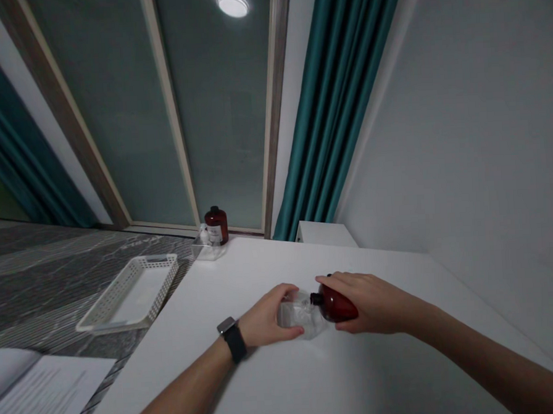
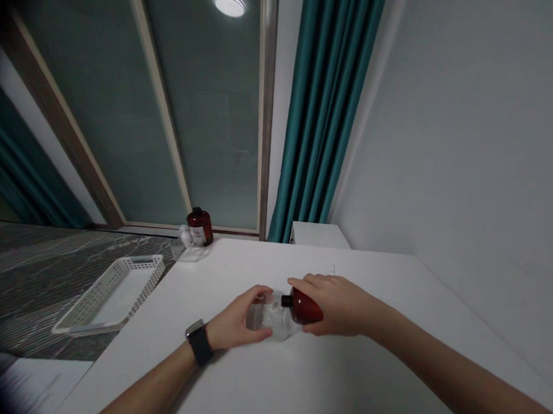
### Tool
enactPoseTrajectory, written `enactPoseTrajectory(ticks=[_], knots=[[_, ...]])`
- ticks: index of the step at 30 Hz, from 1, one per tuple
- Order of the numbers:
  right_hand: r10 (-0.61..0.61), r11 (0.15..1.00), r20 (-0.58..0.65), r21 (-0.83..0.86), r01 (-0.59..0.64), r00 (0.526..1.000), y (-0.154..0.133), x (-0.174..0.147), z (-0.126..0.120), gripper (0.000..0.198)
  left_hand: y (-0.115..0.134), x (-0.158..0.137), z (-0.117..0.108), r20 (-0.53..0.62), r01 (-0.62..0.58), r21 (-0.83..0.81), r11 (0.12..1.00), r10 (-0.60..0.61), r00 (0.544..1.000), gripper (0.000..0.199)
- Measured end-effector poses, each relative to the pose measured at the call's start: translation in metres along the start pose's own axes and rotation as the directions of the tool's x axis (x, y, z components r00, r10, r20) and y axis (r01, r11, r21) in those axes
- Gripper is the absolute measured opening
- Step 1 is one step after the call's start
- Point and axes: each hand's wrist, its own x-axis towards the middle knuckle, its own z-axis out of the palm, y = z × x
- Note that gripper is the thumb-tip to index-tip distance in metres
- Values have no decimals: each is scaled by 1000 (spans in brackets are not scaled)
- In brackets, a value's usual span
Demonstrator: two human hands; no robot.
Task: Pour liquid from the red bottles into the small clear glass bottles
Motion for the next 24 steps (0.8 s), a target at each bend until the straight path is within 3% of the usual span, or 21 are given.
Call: enactPoseTrajectory(ticks=[24], knots=[[2,1000,19,-12,-1,1000,-1,0,-2,79,0,0,-1,1,-10,6,1000,10,1000,63]])
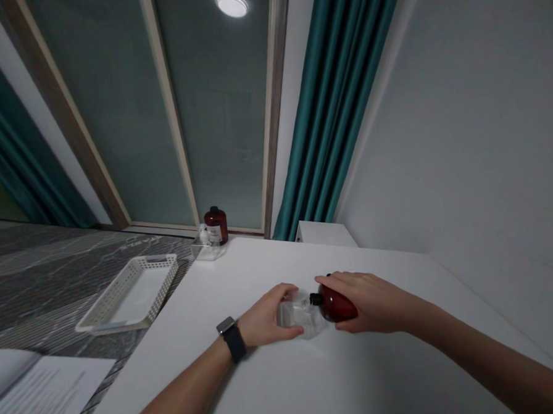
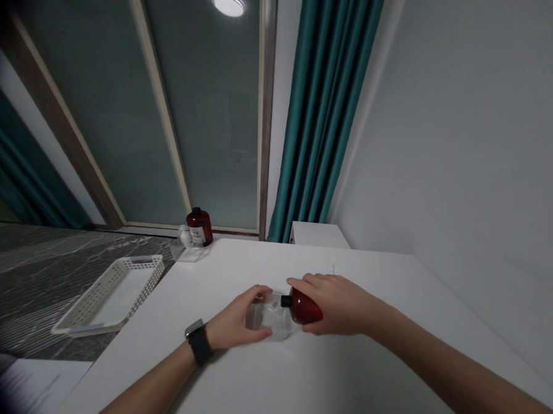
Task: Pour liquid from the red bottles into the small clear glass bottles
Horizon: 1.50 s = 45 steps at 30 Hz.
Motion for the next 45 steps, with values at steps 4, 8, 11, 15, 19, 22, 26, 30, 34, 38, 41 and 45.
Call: enactPoseTrajectory(ticks=[4,8,11,15,19,22,26,30,34,38,41,45], knots=[[-1,1000,-2,-13,1,1000,2,1,1,80,2,0,0,-1,14,-2,1000,-14,1000,63],[-10,1000,-11,-5,10,1000,3,0,1,79,2,0,0,2,14,-4,1000,-14,1000,62],[-12,1000,-14,-1,12,1000,2,0,1,79,2,0,0,-6,14,-9,1000,-14,1000,62],[-14,1000,-14,-4,14,1000,2,0,0,79,2,0,0,-4,17,-4,1000,-17,1000,62],[-11,1000,-4,-13,11,1000,2,1,0,79,2,0,0,-6,17,-8,1000,-17,1000,62],[-7,1000,0,-20,7,1000,2,1,1,80,0,0,1,-6,13,-13,1000,-13,1000,63],[-5,1000,3,-19,5,1000,2,1,0,80,-2,-1,1,-11,-2,-30,1000,2,1000,67],[-3,1000,0,-15,3,1000,2,0,1,80,-3,-1,1,-11,-14,-22,1000,14,1000,69],[-1,1000,1,-17,1,1000,3,0,1,80,-6,-1,2,-14,-27,-6,1000,27,1000,70],[-2,1000,3,-16,2,1000,3,0,0,80,-9,-1,2,-14,-34,4,999,34,999,73],[7,1000,13,-13,-7,1000,3,0,0,81,-9,-1,2,-19,-39,14,999,40,999,74],[5,1000,13,-16,-4,1000,3,0,0,81,-6,-1,0,-13,-38,23,999,38,999,74]])
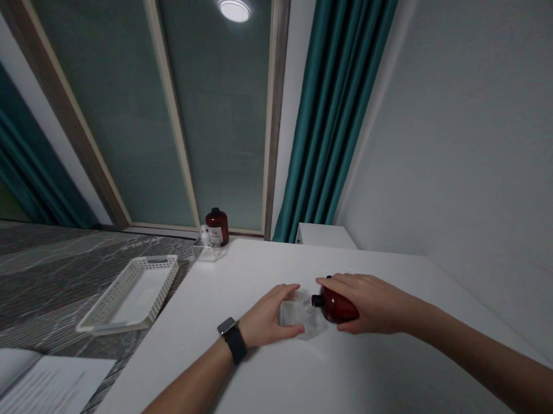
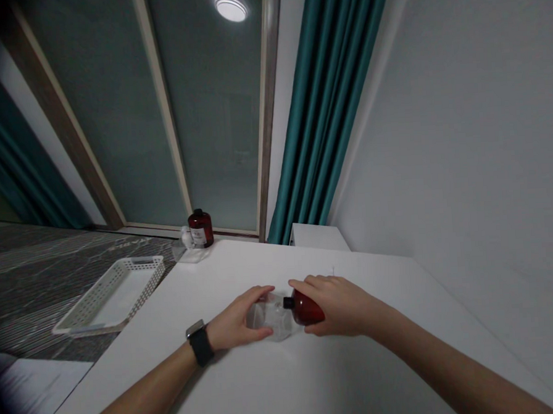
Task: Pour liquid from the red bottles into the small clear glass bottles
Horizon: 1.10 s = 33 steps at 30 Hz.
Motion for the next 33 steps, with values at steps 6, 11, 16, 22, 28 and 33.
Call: enactPoseTrajectory(ticks=[6,11,16,22,28,33], knots=[[-13,1000,-10,-12,13,1000,0,1,0,80,3,0,-1,2,13,-8,1000,-13,1000,72],[-6,1000,-4,-15,6,1000,-2,1,-2,80,4,0,-1,-1,22,-9,1000,-22,1000,71],[-5,1000,4,-10,5,1000,-4,1,-5,80,4,1,-1,-1,24,1,1000,-24,1000,71],[-10,1000,-3,-18,9,1000,-5,1,-5,80,2,1,0,3,20,-13,1000,-20,1000,70],[1,999,12,-41,-1,1000,-5,1,-6,79,3,1,-1,-8,14,0,1000,-14,1000,68],[-11,999,4,-39,11,1000,-5,1,-5,78,5,1,-1,-10,16,4,1000,-16,1000,67]])
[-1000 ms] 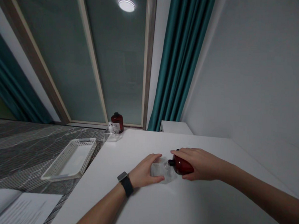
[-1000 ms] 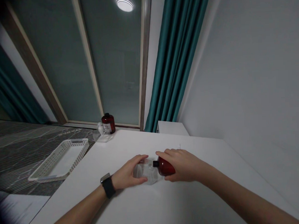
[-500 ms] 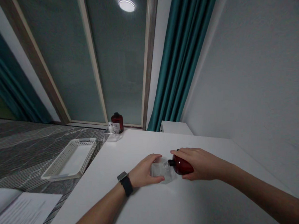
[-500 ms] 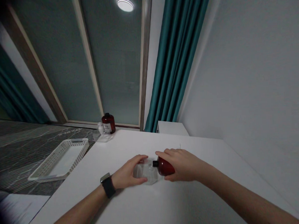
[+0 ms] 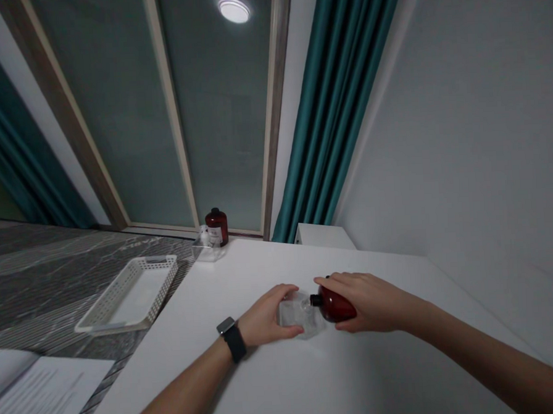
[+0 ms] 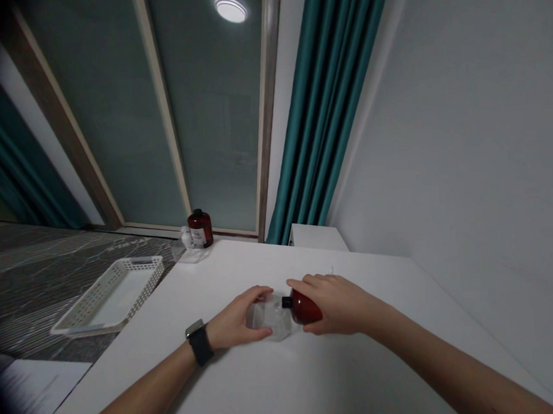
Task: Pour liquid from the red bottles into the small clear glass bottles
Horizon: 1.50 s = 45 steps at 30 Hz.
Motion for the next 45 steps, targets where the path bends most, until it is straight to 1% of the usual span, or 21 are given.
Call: enactPoseTrajectory(ticks=[12,23,39,45], knots=[[-3,1000,-12,19,4,1000,2,-1,1,81,-1,0,0,6,-10,14,1000,10,1000,65],[3,1000,-12,22,-2,1000,2,-1,2,80,3,0,-1,-2,10,6,1000,-10,1000,65],[14,1000,7,9,-14,1000,0,-1,-2,80,3,1,-2,6,2,3,1000,-2,1000,65],[18,1000,11,0,-18,1000,-3,-1,-3,81,3,1,-1,4,21,10,1000,-21,1000,65]])
